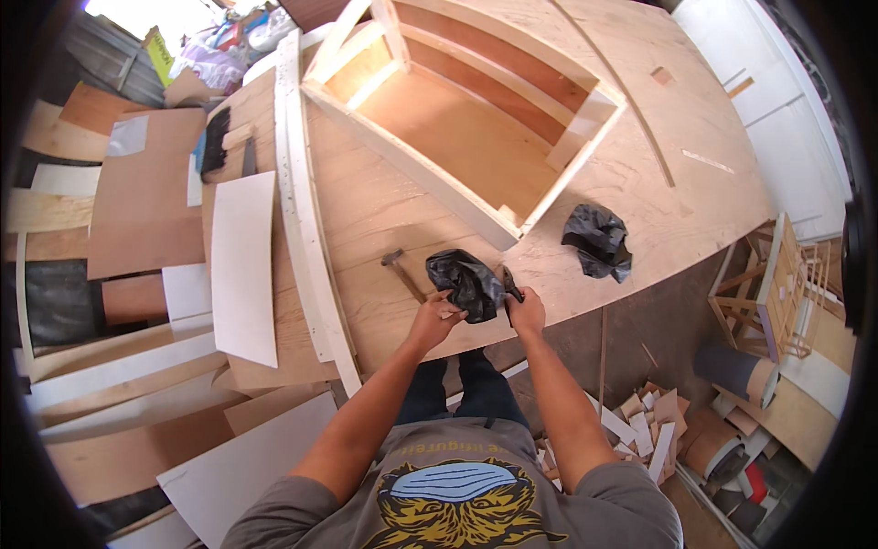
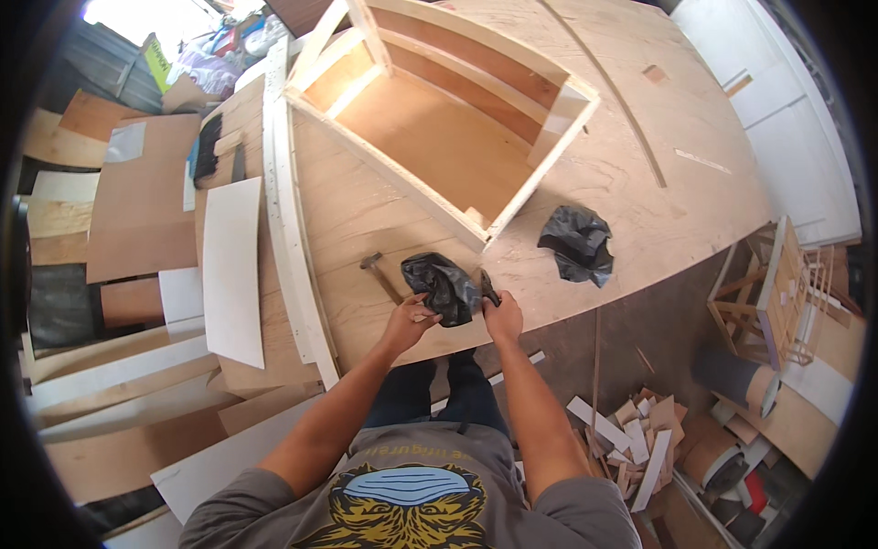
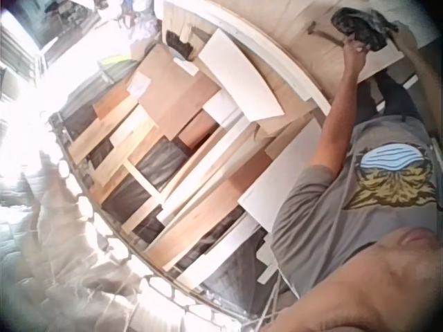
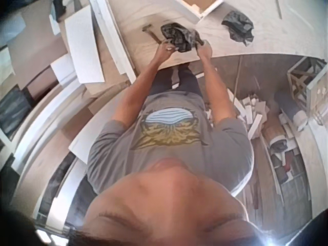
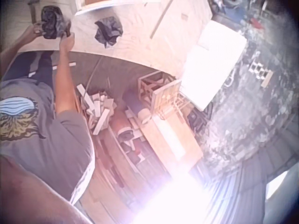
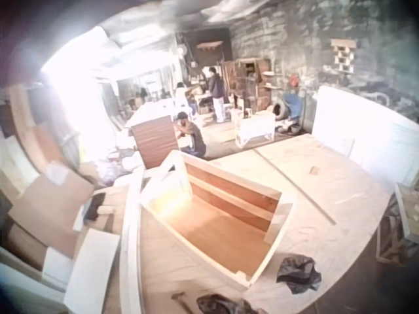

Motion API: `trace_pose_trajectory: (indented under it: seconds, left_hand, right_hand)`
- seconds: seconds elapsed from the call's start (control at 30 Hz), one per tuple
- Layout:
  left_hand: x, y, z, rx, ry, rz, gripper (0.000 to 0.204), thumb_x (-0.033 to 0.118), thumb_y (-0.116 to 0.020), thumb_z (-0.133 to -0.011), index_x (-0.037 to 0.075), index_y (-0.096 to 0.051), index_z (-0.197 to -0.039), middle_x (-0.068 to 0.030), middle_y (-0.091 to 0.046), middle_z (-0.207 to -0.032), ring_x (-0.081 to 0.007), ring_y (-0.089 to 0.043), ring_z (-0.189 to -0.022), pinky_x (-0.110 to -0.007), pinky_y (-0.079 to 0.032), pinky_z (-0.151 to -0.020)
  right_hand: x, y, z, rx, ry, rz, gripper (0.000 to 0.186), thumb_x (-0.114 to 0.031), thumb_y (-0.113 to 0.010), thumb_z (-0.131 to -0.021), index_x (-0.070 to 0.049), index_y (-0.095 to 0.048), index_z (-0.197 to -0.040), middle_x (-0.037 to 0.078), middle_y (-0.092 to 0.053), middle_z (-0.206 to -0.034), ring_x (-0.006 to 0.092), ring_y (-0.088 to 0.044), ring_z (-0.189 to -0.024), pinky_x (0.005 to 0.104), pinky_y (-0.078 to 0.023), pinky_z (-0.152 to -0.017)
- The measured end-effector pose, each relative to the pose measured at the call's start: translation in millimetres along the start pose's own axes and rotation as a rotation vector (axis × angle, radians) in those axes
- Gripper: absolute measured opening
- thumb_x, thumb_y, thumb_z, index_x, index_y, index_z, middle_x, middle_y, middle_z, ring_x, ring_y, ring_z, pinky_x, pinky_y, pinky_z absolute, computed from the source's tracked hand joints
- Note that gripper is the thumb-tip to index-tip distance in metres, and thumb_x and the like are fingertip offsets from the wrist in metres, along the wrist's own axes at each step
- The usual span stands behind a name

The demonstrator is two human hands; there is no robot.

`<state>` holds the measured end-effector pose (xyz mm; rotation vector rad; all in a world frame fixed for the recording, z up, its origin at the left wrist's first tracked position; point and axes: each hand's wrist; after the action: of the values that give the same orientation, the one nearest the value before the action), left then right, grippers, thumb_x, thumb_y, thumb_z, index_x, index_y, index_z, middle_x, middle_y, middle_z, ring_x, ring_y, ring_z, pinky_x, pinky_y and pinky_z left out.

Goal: The person constructs a wooden box by cutting a piece of white board with shears and hammering nails to secure the board to the wooden frame.

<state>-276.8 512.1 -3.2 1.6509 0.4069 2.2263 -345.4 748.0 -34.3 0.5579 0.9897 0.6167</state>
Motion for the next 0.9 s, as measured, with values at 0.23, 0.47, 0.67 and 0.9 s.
trace_pose_trajectory:
  seconds: [0.23,0.47,0.67,0.9]
  left_hand:
    - [-10,38,36,0.344,0.139,0.084,0.026,0.022,-0.075,-0.094,-0.001,-0.077,-0.104,-0.0162,-0.073,-0.102,-0.0212,-0.068,-0.094,-0.031,-0.052,-0.082]
    - [-57,62,55,0.460,0.249,0.200,0.024,0.022,-0.075,-0.093,0.001,-0.078,-0.104,-0.0142,-0.073,-0.089,-0.0220,-0.068,-0.081,-0.032,-0.051,-0.075]
    - [-41,87,57,0.444,0.164,0.179,0.024,0.023,-0.075,-0.093,0.000,-0.077,-0.099,-0.0154,-0.073,-0.091,-0.0226,-0.068,-0.080,-0.030,-0.051,-0.075]
    - [83,108,-18,0.251,-0.420,-0.176,0.015,0.019,-0.077,-0.086,0.007,-0.080,-0.095,-0.0143,-0.071,-0.115,-0.0335,-0.064,-0.111,-0.042,-0.049,-0.096]
  right_hand:
    - [-87,2,17,0.450,0.712,0.035,0.009,-0.013,-0.069,-0.087,-0.008,-0.069,-0.094,0.011,-0.067,-0.092,0.0342,-0.062,-0.086,0.0472,-0.050,-0.080]
    - [-138,-121,59,-0.059,0.974,0.310,0.016,-0.013,-0.062,-0.090,-0.004,-0.060,-0.104,0.013,-0.066,-0.102,0.0308,-0.067,-0.091,0.0373,-0.058,-0.077]
    - [-143,-156,52,-0.281,0.538,0.622,0.030,-0.016,-0.063,-0.090,-0.002,-0.058,-0.116,0.018,-0.070,-0.112,0.0388,-0.071,-0.102,0.0437,-0.059,-0.086]
    - [-165,-71,58,-0.471,0.300,0.464,0.030,-0.015,-0.055,-0.089,0.001,-0.073,-0.108,0.023,-0.073,-0.110,0.0377,-0.072,-0.105,0.0461,-0.057,-0.090]
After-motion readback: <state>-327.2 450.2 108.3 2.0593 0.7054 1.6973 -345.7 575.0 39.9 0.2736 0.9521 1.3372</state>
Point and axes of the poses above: each hand's wrist, its own z-axis away from the middle knuckle, its own y-axis out of the back of the hand, x = y × z
